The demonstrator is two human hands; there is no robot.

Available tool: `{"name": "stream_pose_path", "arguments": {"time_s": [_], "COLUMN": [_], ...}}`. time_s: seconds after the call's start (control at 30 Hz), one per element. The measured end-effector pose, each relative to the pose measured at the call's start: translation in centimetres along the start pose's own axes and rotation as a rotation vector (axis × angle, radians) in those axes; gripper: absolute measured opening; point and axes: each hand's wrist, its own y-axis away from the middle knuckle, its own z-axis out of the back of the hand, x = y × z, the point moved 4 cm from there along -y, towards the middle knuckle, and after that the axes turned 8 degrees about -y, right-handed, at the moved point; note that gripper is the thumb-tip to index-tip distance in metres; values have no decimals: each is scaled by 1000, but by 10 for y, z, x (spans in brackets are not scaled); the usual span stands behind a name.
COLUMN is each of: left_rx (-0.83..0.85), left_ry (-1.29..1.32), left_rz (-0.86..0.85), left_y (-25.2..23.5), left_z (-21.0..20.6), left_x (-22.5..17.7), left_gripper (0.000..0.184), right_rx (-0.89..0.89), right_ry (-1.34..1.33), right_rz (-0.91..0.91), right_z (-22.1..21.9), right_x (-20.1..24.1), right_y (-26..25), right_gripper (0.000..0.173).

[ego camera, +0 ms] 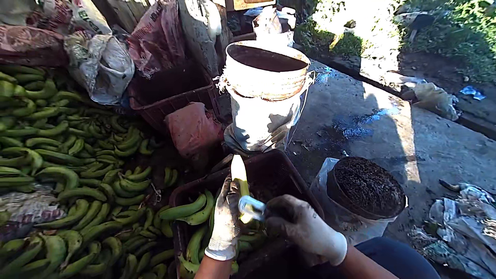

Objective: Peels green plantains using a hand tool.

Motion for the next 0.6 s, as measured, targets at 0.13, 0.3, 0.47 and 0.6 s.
{"name": "stream_pose_path", "arguments": {"time_s": [0.13, 0.3, 0.47, 0.6], "left_rx": [85, 226, 368, 86], "left_ry": [188, 64, 154, 73], "left_rz": [61, 258, 345, 36], "left_y": [13, 25, 21, 2], "left_z": [-5, -17, -23, -14], "left_x": [1, 13, 23, 10], "left_gripper": [39, 42, 72, 59], "right_rx": [36, -421, -634, -371], "right_ry": [110, 281, 104, 76], "right_rz": [49, 262, 2, 5], "right_z": [-4, 36, 77, 27], "right_x": [-12, -15, -3, 3], "right_y": [-7, -32, -34, -8], "right_gripper": [37, 35, 43, 45]}}
